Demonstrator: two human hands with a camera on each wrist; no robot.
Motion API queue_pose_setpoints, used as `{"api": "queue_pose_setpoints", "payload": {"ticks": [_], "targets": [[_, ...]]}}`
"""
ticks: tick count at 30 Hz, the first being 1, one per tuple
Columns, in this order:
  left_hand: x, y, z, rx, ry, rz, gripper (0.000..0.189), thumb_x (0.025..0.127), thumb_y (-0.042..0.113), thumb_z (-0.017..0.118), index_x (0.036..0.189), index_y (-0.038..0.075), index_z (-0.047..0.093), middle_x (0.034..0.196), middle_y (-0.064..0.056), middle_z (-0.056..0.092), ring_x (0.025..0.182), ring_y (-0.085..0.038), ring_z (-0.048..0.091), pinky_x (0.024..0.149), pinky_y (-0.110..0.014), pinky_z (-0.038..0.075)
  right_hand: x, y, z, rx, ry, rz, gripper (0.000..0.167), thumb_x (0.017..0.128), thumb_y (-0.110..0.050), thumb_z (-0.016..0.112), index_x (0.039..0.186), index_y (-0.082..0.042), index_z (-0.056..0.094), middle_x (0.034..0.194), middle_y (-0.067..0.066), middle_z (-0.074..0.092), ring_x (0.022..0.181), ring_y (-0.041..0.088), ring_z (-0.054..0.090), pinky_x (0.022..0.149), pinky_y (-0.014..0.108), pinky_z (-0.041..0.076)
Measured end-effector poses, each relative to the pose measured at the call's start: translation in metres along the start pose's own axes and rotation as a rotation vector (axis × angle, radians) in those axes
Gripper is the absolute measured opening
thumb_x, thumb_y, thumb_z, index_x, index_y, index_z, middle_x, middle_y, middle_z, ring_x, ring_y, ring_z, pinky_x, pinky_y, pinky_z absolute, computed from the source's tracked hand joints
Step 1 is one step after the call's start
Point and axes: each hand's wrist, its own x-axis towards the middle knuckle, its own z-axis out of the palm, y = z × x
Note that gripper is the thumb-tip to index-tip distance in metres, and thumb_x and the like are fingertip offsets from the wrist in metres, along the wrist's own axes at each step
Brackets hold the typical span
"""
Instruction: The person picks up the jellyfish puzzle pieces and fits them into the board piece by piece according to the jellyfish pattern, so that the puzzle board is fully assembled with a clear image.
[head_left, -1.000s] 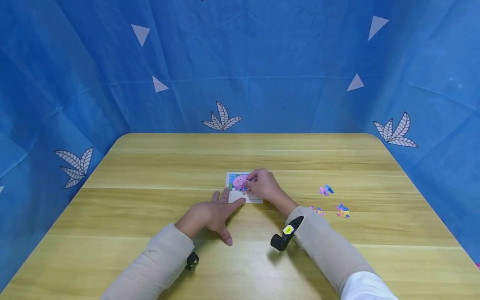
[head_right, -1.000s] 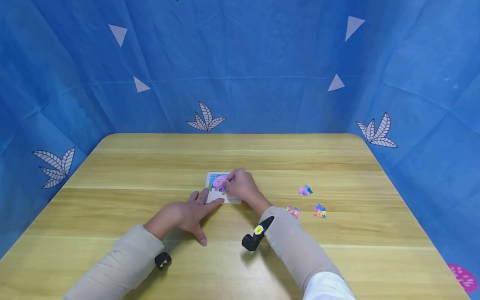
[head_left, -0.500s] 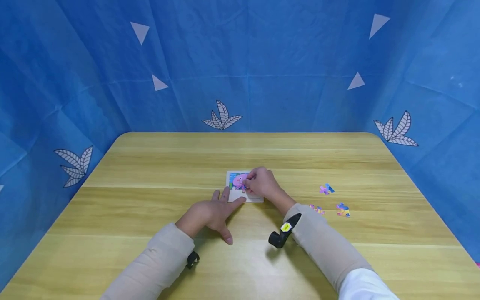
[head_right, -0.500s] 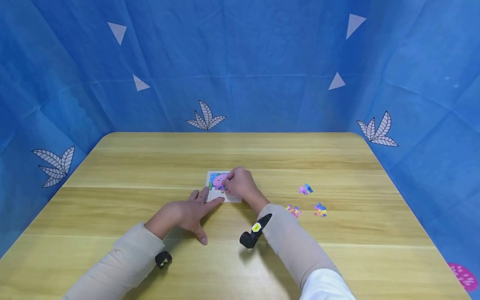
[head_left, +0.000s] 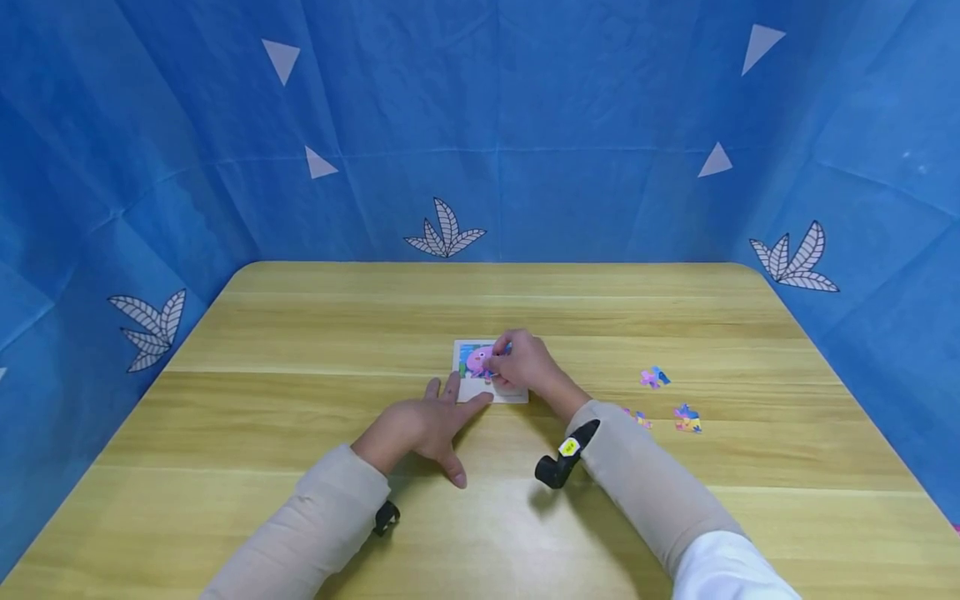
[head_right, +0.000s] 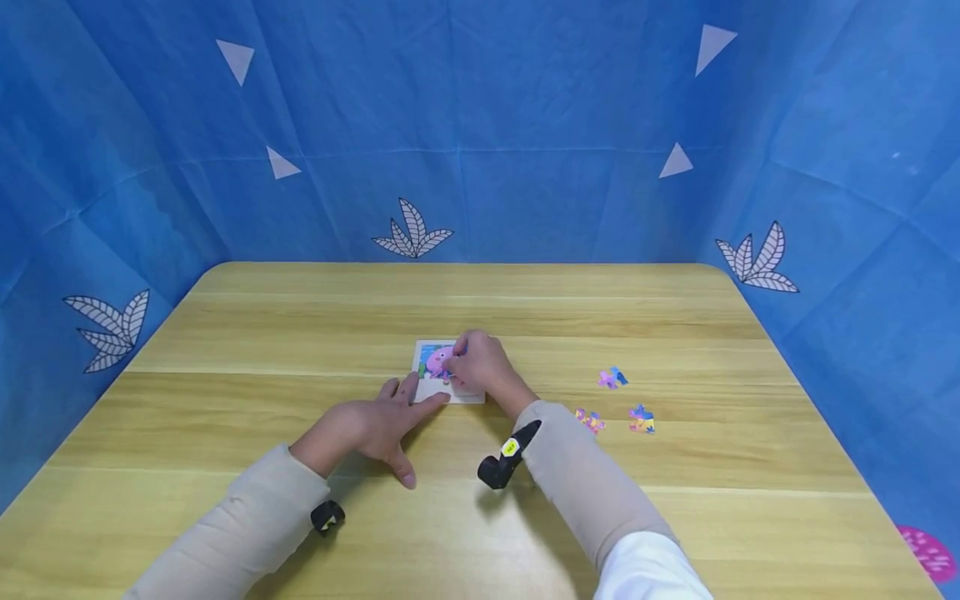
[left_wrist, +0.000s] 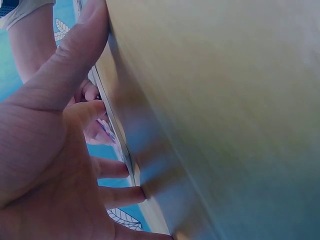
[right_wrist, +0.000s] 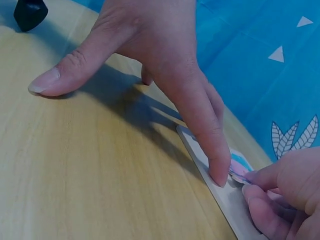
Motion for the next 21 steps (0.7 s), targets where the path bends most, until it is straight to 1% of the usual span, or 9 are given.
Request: {"api": "queue_pose_setpoints", "payload": {"ticks": [4, 8, 13, 21], "targets": [[0.0001, 0.0003, -0.0006, -0.004, 0.001, 0.004, 0.117, 0.068, 0.051, 0.086, 0.16, 0.031, 0.016, 0.162, -0.022, -0.002, 0.146, -0.045, 0.004, 0.105, -0.064, 0.029, 0.0008, -0.0008, -0.0021, -0.035, -0.001, 0.012, 0.022, 0.091, -0.014, 0.073, 0.103, -0.003, 0.058, 0.075, 0.009, 0.065, 0.06, 0.016, 0.062, 0.053, 0.026, 0.051], [-0.0001, 0.0008, -0.0009, -0.007, -0.004, 0.004, 0.117, 0.068, 0.051, 0.086, 0.16, 0.031, 0.016, 0.162, -0.022, -0.002, 0.146, -0.045, 0.004, 0.105, -0.064, 0.029, 0.0006, -0.0012, -0.0036, -0.058, -0.005, 0.013, 0.024, 0.09, -0.016, 0.074, 0.103, -0.003, 0.058, 0.073, 0.009, 0.064, 0.058, 0.015, 0.06, 0.051, 0.025, 0.049], [0.0003, 0.0008, -0.0008, -0.005, -0.005, -0.002, 0.117, 0.068, 0.051, 0.086, 0.16, 0.032, 0.015, 0.162, -0.022, -0.003, 0.146, -0.045, 0.003, 0.105, -0.064, 0.03, 0.0008, -0.0016, -0.005, -0.053, -0.016, 0.015, 0.025, 0.09, -0.016, 0.074, 0.103, -0.003, 0.058, 0.071, 0.008, 0.063, 0.055, 0.014, 0.058, 0.049, 0.025, 0.048], [0.0016, -0.0002, -0.0001, -0.004, -0.007, -0.006, 0.117, 0.068, 0.051, 0.086, 0.159, 0.032, 0.015, 0.163, -0.021, -0.003, 0.147, -0.044, 0.003, 0.104, -0.065, 0.03, 0.0018, -0.0016, -0.0059, -0.034, -0.028, 0.042, 0.025, 0.09, -0.016, 0.075, 0.101, -0.003, 0.057, 0.07, 0.009, 0.063, 0.054, 0.015, 0.057, 0.049, 0.024, 0.047]]}}
